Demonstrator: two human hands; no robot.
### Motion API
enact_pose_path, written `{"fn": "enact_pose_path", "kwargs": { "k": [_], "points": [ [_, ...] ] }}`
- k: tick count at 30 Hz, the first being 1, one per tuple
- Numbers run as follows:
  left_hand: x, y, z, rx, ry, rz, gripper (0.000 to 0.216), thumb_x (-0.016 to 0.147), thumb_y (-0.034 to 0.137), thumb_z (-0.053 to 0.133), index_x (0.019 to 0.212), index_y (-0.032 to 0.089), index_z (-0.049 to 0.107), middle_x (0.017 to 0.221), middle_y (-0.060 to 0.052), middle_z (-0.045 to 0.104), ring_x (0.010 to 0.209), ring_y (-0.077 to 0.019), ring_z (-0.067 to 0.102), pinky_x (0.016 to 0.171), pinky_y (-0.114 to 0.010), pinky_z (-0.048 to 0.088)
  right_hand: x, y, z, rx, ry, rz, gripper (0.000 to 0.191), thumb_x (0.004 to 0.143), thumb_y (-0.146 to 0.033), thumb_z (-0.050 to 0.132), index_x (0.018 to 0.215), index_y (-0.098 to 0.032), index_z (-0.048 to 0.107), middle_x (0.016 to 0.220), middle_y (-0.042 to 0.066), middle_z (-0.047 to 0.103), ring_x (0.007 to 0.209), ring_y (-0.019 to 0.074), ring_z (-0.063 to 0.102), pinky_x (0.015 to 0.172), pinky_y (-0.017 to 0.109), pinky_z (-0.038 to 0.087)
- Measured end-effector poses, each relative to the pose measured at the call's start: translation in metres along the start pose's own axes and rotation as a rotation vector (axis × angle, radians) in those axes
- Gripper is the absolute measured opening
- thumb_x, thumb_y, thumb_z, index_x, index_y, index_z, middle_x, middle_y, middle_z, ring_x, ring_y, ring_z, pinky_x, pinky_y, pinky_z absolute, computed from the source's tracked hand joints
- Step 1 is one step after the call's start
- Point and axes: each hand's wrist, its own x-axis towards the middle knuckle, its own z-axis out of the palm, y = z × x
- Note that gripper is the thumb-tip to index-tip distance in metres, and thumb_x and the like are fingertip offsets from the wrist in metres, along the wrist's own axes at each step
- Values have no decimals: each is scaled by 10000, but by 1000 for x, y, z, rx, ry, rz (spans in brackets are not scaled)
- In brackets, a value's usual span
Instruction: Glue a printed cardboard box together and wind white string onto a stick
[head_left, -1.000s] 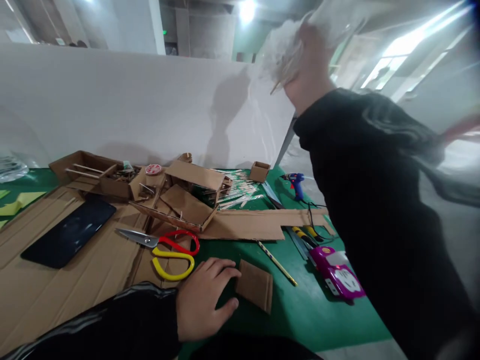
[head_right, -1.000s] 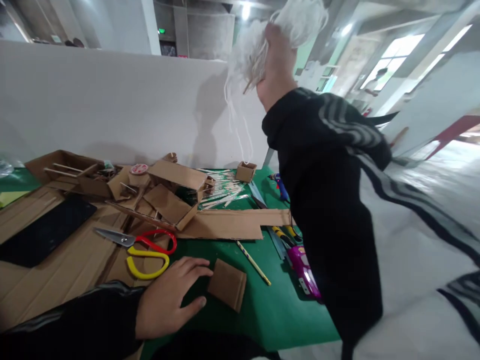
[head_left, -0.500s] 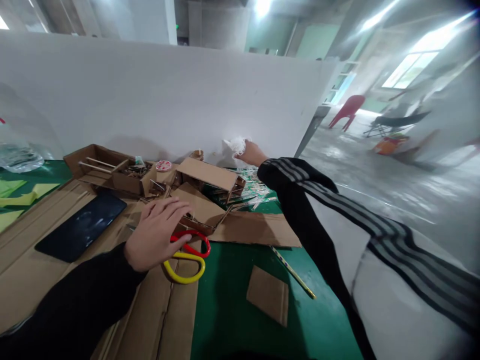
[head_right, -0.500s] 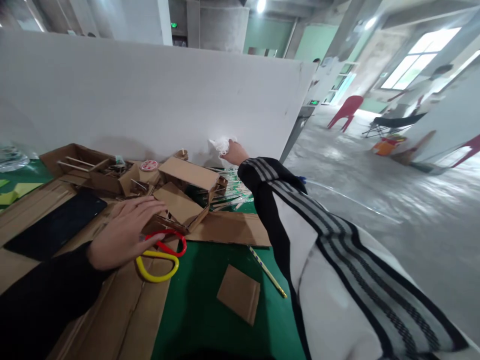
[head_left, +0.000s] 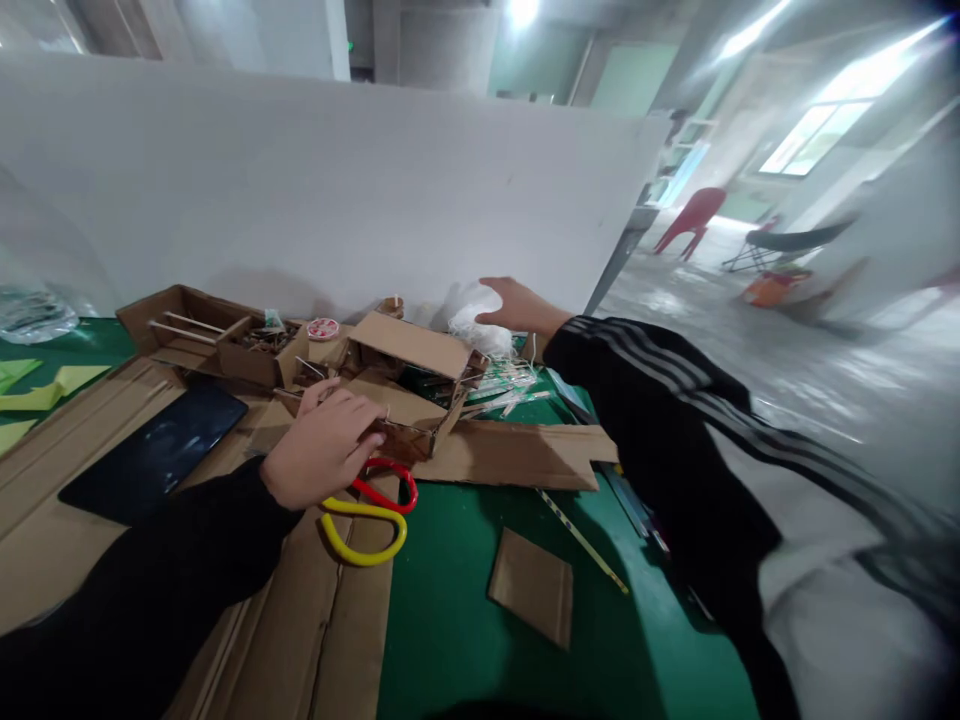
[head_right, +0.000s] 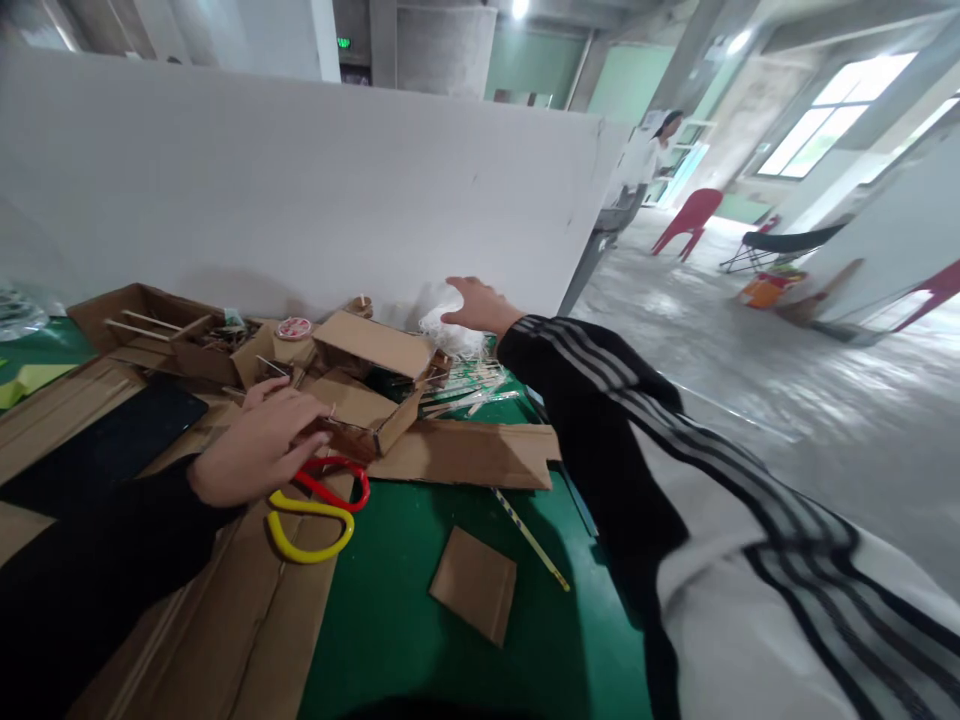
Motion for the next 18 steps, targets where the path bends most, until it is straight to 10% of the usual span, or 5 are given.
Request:
{"fn": "enact_pose_path", "kwargs": {
  "k": [5, 9, 13, 18],
  "points": [
    [9, 2, -20, -104, 37, -54, 240, 916, 362, 463, 1052, 204, 583, 1009, -70, 702, 1017, -276, 609, 1023, -493, 345, -90, -58, -34, 149, 95, -155, 434, 918, -411, 543, 1310, -226, 538, 1355, 96, 555, 1226, 287, 525, 1047, 456, 424],
    [15, 12, -41, -361, 30, -140, 329, 922, 460, 475, 1080, 187, 572, 1076, -89, 667, 1002, -277, 606, 906, -421, 463, -153, -86, -27, 207, -27, -397, 1041, 678, -478, 804, 1519, -343, 206, 1590, 67, 246, 1451, 369, 212, 1158, 573, 236],
    [19, 27, -56, -572, 7, -135, 295, 925, 435, 499, 1081, 197, 576, 1050, -55, 670, 979, -249, 623, 860, -356, 512, -161, -92, -20, 68, 68, -461, 1157, 671, -492, 810, 1542, -310, 70, 1615, 112, 116, 1481, 379, 47, 1172, 606, 144],
    [17, 38, -64, -692, 10, -136, 276, 920, 422, 520, 1103, 223, 572, 1057, -45, 673, 1084, -271, 598, 873, -349, 531, -153, -101, -38, 204, 91, -497, 1082, 710, -475, 789, 1525, -322, 94, 1532, 131, 219, 1449, 333, 214, 1152, 513, 312]
  ]
}}
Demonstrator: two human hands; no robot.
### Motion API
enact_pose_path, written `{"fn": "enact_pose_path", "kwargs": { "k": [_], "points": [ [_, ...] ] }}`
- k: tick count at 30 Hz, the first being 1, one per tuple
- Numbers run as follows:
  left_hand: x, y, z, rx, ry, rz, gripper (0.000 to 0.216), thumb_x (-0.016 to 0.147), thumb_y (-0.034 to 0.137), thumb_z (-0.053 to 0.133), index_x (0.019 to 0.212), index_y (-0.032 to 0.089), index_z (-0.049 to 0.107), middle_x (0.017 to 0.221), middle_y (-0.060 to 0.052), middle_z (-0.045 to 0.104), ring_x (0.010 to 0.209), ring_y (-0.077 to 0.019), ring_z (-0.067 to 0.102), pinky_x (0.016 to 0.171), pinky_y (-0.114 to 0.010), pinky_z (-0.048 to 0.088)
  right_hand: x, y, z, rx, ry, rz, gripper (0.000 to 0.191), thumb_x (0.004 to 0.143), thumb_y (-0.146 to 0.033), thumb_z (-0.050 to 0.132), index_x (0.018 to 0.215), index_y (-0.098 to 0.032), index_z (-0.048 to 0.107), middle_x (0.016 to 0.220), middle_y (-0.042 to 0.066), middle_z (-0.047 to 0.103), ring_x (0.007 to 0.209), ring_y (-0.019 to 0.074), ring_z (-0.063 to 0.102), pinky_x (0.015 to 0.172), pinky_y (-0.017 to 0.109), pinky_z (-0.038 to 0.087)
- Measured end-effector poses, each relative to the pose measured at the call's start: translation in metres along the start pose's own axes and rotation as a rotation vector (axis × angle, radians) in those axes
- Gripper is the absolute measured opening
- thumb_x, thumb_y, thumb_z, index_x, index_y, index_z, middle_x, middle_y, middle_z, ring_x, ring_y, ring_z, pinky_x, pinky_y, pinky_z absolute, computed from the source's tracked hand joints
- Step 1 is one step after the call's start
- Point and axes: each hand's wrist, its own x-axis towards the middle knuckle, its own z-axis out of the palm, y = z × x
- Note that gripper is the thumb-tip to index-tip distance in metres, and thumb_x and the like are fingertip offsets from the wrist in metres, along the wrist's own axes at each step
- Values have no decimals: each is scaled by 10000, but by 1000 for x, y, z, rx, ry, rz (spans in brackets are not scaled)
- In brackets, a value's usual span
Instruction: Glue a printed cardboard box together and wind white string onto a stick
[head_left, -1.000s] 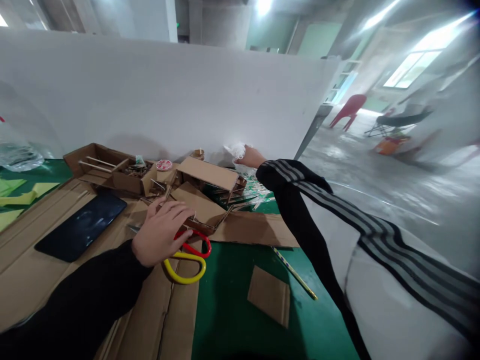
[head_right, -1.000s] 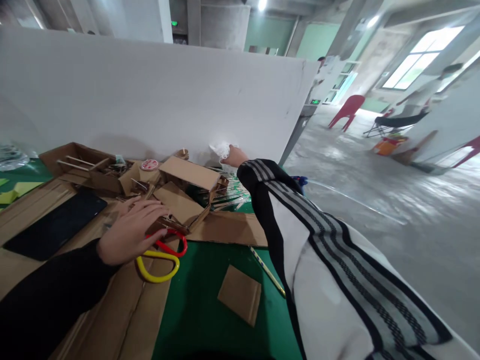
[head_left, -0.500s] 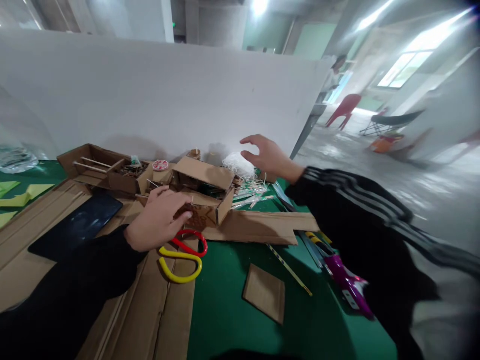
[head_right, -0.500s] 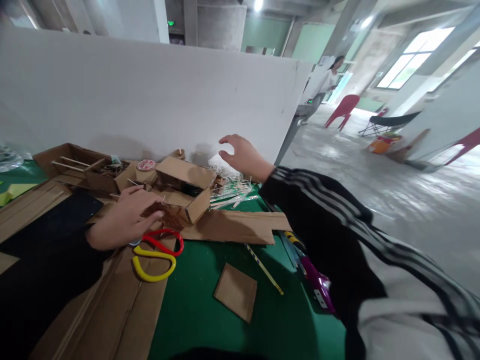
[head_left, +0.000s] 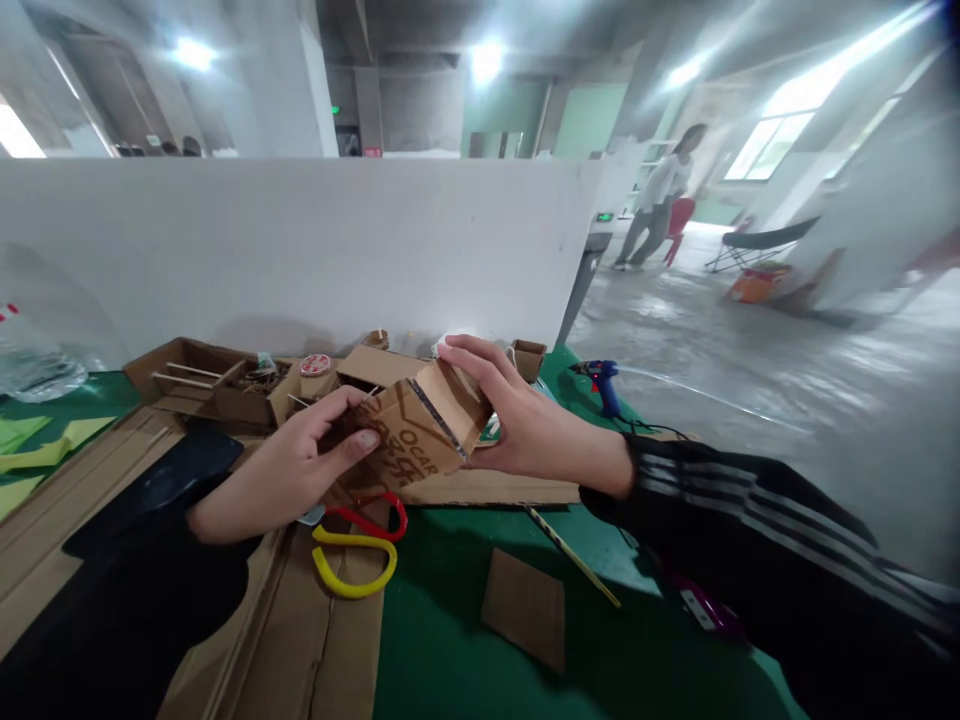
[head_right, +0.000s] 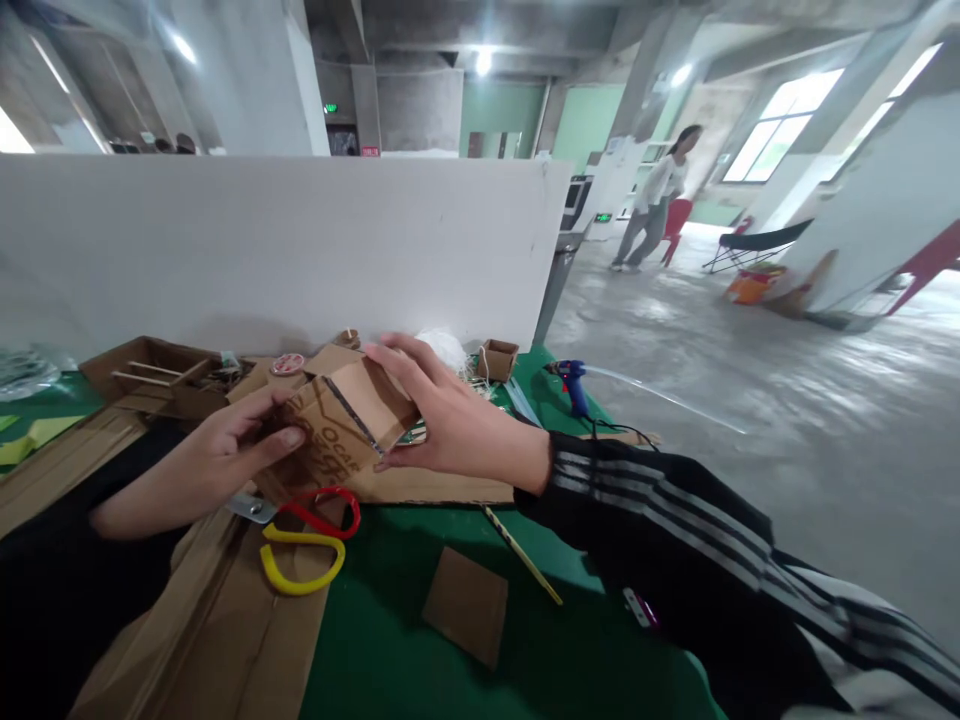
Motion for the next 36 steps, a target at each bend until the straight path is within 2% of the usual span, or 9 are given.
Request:
{"fn": "enact_pose_path", "kwargs": {
  "k": [3, 12, 20, 27, 32, 36],
  "points": [
    [-5, 6, 1, -82, -2, -34, 268, 930, 413, 519, 1124, 231, 555, 1097, -45, 660, 1080, -253, 600, 877, -331, 533, 0, -7, -9, 97, 15, -9, 1025, 710, -485, 788, 1509, -335, 164, 1500, 122, 243, 1424, 326, 266, 1142, 485, 340],
    [-16, 19, 6, -302, -50, -62, 296, 962, 392, 497, 1231, 268, 493, 1230, -30, 604, 994, -182, 605, 878, -295, 528, -2, -19, -15, 276, 13, -45, 1030, 653, -445, 840, 1486, -293, 254, 1467, 123, 308, 1419, 302, 253, 1187, 472, 248],
    [-17, 18, 9, -358, -73, -83, 248, 969, 382, 493, 1182, 257, 519, 1170, -21, 621, 1032, -172, 573, 887, -266, 503, -4, -25, -13, 366, -13, 12, 1032, 633, -424, 857, 1475, -307, 273, 1461, 107, 310, 1412, 294, 284, 1189, 456, 256],
    [-17, 20, 18, -440, -96, -117, 314, 966, 413, 488, 1241, 260, 475, 1337, -41, 568, 1219, -202, 526, 1006, -281, 450, -6, -23, -14, 458, -68, 79, 960, 669, -414, 835, 1459, -289, 305, 1465, 109, 317, 1380, 303, 344, 1165, 485, 279],
    [-20, 12, 21, -519, -106, -167, 389, 943, 385, 550, 1281, 274, 393, 1317, -60, 591, 1197, -214, 556, 970, -288, 466, -8, -22, -15, 417, -120, 77, 969, 659, -389, 853, 1448, -254, 308, 1452, 128, 321, 1376, 297, 338, 1161, 495, 277],
    [-25, 15, 24, -595, -104, -163, 620, 915, 341, 611, 1395, 358, 220, 1274, -42, 616, 1130, -199, 606, 926, -283, 488, -7, -28, -20, 331, -177, 65, 950, 675, -387, 843, 1455, -270, 315, 1472, 114, 278, 1416, 278, 276, 1176, 449, 267]
  ]
}}
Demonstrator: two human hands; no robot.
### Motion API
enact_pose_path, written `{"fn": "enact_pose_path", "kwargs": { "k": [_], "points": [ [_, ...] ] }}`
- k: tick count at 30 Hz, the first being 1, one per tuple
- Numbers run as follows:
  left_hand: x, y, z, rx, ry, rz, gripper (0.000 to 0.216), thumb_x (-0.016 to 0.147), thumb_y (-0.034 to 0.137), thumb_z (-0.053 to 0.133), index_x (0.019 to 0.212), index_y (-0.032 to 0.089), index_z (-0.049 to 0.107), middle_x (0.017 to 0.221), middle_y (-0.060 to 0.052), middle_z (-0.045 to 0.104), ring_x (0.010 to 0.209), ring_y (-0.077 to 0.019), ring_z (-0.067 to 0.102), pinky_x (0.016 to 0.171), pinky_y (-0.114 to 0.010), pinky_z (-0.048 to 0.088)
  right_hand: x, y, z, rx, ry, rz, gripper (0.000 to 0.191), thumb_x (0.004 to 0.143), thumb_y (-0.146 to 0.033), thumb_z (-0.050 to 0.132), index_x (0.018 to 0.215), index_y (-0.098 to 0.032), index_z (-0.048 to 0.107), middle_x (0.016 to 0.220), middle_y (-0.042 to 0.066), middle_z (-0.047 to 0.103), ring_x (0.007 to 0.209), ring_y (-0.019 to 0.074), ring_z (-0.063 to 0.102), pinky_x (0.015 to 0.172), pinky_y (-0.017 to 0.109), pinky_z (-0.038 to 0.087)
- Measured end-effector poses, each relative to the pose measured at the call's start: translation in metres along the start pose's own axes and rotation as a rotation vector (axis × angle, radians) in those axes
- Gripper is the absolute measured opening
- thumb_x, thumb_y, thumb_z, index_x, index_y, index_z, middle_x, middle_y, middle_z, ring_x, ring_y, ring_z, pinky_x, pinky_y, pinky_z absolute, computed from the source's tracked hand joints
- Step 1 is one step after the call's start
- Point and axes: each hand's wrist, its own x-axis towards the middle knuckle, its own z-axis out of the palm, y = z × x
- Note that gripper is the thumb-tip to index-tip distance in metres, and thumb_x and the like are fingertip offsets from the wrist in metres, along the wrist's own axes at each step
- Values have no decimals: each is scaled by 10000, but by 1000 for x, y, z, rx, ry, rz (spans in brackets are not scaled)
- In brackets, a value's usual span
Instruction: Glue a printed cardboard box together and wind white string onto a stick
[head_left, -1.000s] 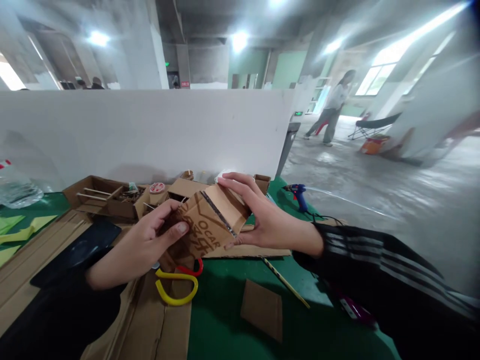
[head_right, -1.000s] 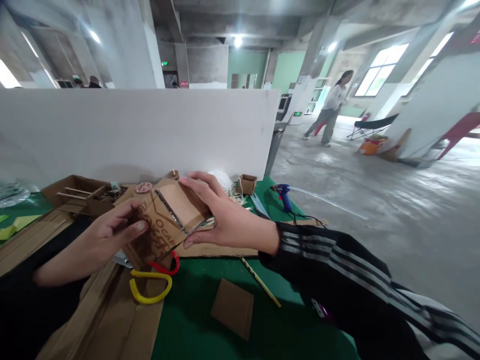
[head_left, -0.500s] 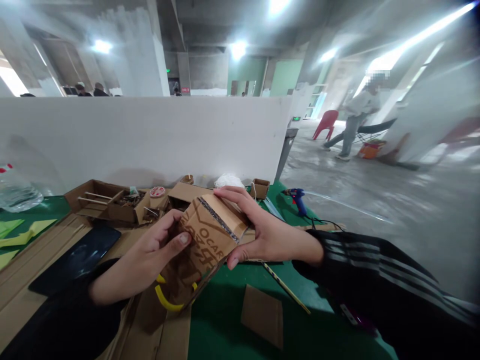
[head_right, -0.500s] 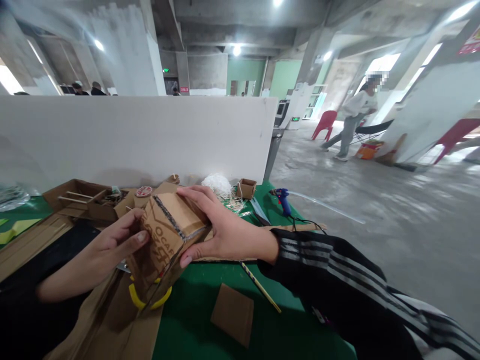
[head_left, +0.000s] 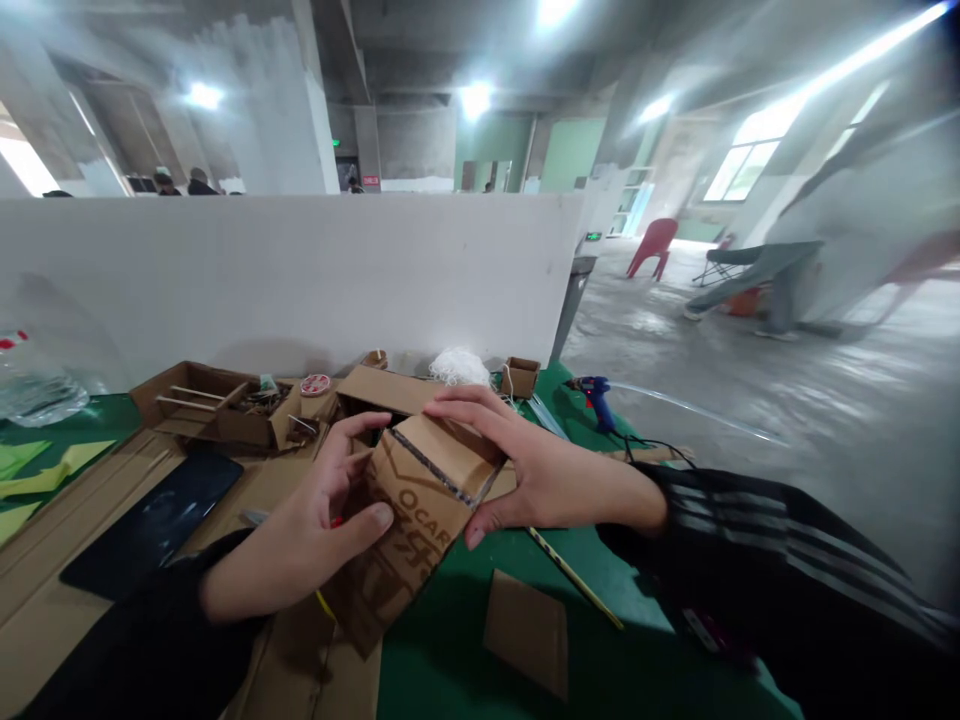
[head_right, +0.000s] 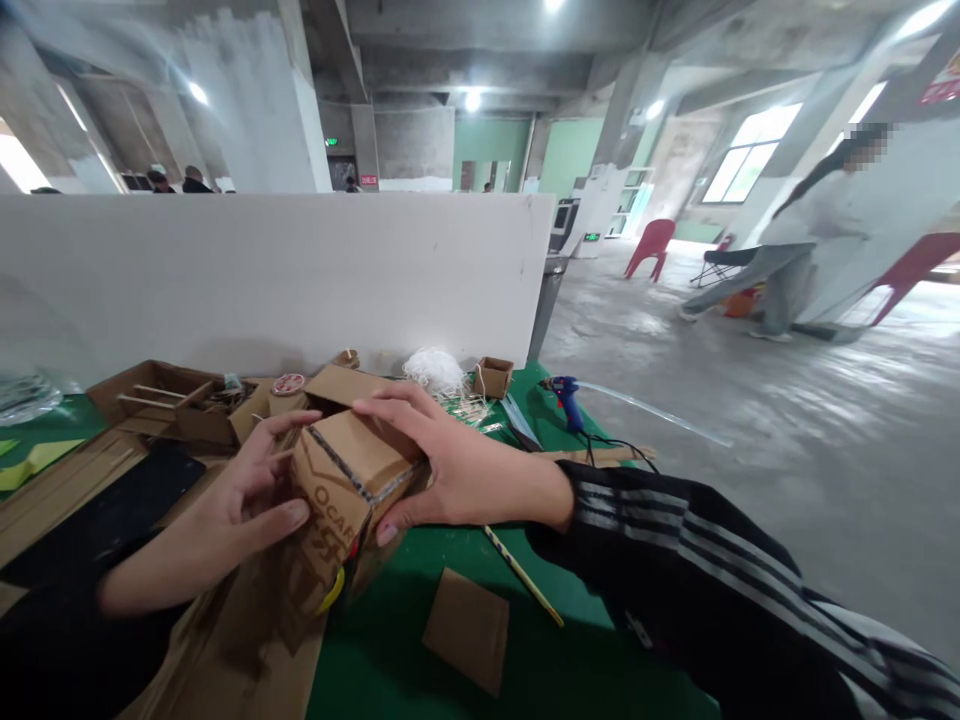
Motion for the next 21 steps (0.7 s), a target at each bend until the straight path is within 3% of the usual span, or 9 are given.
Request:
{"fn": "enact_pose_path", "kwargs": {
  "k": [5, 15, 21],
  "points": [
    [-4, 8, 14, -20, 20, 38, 707, 919, 339, 609, 1428, 398, 123, 1239, -33, 626, 1105, -194, 620, 896, -279, 509, -1, -9, -4, -52, -53, 2, 947, 689, -421, 824, 1464, -254, 307, 1478, 126, 260, 1419, 266, 280, 1168, 419, 290],
    [-13, 1, 19, 27, -30, 72, 587, 956, 314, 543, 1414, 411, 189, 1424, -20, 497, 1305, -215, 484, 964, -283, 495, -5, -14, -6, -65, -115, 25, 917, 724, -366, 808, 1475, -266, 290, 1471, 123, 276, 1410, 257, 300, 1136, 410, 348],
    [-12, 3, 17, 164, -46, 106, 560, 962, 317, 531, 1418, 440, 231, 1528, 18, 346, 1399, -216, 339, 1104, -313, 350, -4, -17, -8, -77, -138, 26, 912, 735, -358, 801, 1484, -291, 286, 1460, 125, 287, 1405, 263, 308, 1125, 423, 361]
  ]
}}
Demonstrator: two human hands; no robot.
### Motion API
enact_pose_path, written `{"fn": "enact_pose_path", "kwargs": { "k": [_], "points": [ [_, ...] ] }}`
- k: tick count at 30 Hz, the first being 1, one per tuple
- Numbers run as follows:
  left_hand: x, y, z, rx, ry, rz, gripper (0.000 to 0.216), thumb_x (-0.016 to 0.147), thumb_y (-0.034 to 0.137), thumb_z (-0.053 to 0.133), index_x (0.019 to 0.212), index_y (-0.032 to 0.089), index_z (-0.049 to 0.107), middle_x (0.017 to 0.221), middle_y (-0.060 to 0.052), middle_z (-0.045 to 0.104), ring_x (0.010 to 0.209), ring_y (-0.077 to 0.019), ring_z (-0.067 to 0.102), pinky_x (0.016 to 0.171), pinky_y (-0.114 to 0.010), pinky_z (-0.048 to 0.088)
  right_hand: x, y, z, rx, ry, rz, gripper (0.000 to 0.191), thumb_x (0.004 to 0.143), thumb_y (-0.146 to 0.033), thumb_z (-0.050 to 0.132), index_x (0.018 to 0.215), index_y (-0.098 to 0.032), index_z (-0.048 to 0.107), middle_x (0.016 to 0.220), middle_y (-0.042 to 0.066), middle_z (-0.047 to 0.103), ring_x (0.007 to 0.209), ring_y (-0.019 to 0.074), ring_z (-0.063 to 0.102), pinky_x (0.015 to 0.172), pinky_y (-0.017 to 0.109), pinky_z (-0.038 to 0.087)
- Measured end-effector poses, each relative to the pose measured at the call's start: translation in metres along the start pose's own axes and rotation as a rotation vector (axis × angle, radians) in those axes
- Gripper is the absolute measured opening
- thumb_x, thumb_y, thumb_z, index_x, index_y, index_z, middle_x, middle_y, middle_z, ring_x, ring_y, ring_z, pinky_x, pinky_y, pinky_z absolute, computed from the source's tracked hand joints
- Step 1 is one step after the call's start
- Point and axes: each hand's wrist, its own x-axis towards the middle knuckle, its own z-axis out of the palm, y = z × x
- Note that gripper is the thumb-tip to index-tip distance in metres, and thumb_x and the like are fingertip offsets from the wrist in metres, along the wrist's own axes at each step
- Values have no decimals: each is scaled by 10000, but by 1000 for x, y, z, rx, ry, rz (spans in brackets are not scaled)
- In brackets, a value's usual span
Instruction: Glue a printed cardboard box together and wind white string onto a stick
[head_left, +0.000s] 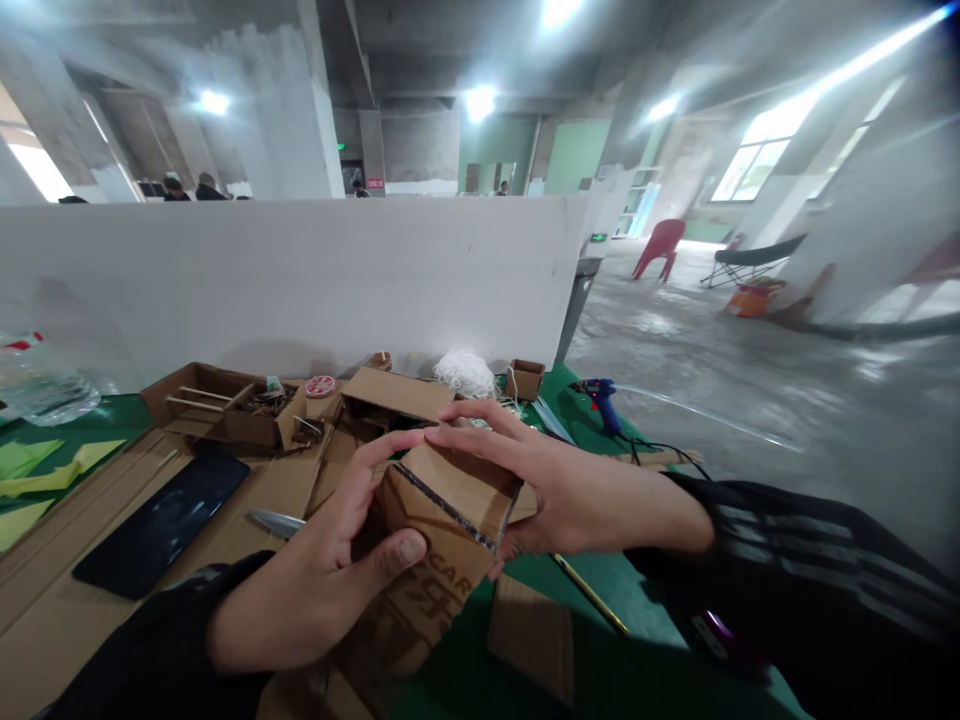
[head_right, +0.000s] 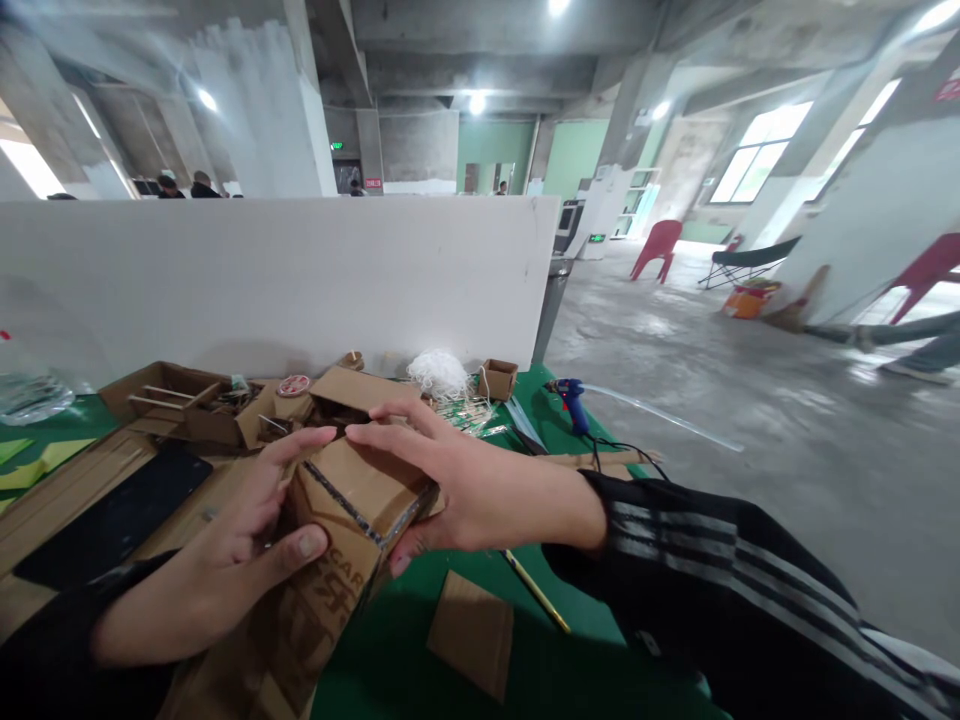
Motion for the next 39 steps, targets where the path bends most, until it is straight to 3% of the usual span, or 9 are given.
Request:
{"fn": "enact_pose_path", "kwargs": {
  "k": [4, 8, 11, 13, 15, 20, 25, 34, 39],
  "points": [
    [1, 0, -2, 101, -30, 12, 501, 953, 324, 540, 1384, 425, 305, 1501, 14, 338, 1388, -224, 320, 1090, -305, 340, 1, 0, 1, 15, -23, -19, 886, 746, -347, 795, 1483, -276, 309, 1444, 119, 315, 1403, 261, 311, 1135, 416, 345],
    [-1, -4, -3, 60, -85, -28, 420, 932, 356, 567, 1297, 379, 360, 1214, -7, 511, 1039, -180, 547, 836, -255, 472, 2, -1, 3, 44, -73, 30, 893, 704, -376, 821, 1463, -250, 367, 1478, 121, 303, 1417, 278, 300, 1145, 386, 327],
    [-1, -6, -2, 4, -83, -46, 329, 917, 363, 589, 1183, 338, 398, 1056, 17, 535, 862, -140, 545, 725, -220, 463, 1, -4, 4, 50, -116, 82, 966, 684, -409, 829, 1491, -262, 319, 1533, 121, 258, 1429, 306, 287, 1141, 393, 332],
    [0, -5, 0, 15, -59, -35, 293, 918, 360, 587, 1147, 325, 406, 1045, 21, 534, 876, -140, 536, 748, -221, 454, -2, -7, 7, 27, -106, 109, 1000, 684, -440, 821, 1507, -267, 279, 1571, 126, 199, 1450, 323, 234, 1133, 413, 340],
    [1, -5, 1, 28, -21, -40, 289, 921, 364, 582, 1142, 323, 400, 1027, 24, 530, 883, -142, 529, 767, -227, 444, -7, -9, 12, 26, -14, 81, 971, 689, -465, 810, 1492, -277, 300, 1576, 122, 197, 1460, 313, 204, 1133, 422, 336],
    [1, -2, 3, 20, -36, -94, 315, 922, 400, 567, 1151, 321, 365, 912, 36, 514, 785, -136, 496, 710, -231, 423, -17, -10, 27, 92, 269, -200, 488, 781, -345, 769, 1207, -207, 575, 1312, 120, 518, 1295, 224, 453, 1113, 391, 360],
    [0, -3, 4, 8, -52, -105, 312, 928, 401, 556, 1146, 322, 346, 912, 35, 496, 786, -133, 484, 708, -228, 418, -18, -13, 29, 160, 338, -218, 158, 833, -218, 721, 975, -173, 669, 1030, 102, 632, 1049, 202, 598, 929, 361, 508],
    [-3, -11, 3, 140, -22, -25, 305, 924, 328, 575, 1164, 335, 388, 950, 31, 479, 791, -135, 467, 717, -215, 420, -22, -16, 29, 333, 326, -146, 57, 889, -201, 652, 867, -155, 678, 911, 79, 651, 979, 199, 591, 926, 390, 459],
    [-6, -12, 3, 145, -8, -31, 303, 923, 318, 576, 1166, 327, 395, 956, 25, 486, 797, -138, 479, 710, -212, 421, -36, -22, 24, 824, 267, -15, 183, 926, -327, 602, 833, -170, 592, 892, 52, 619, 985, 209, 597, 950, 427, 443]
  ]
}}
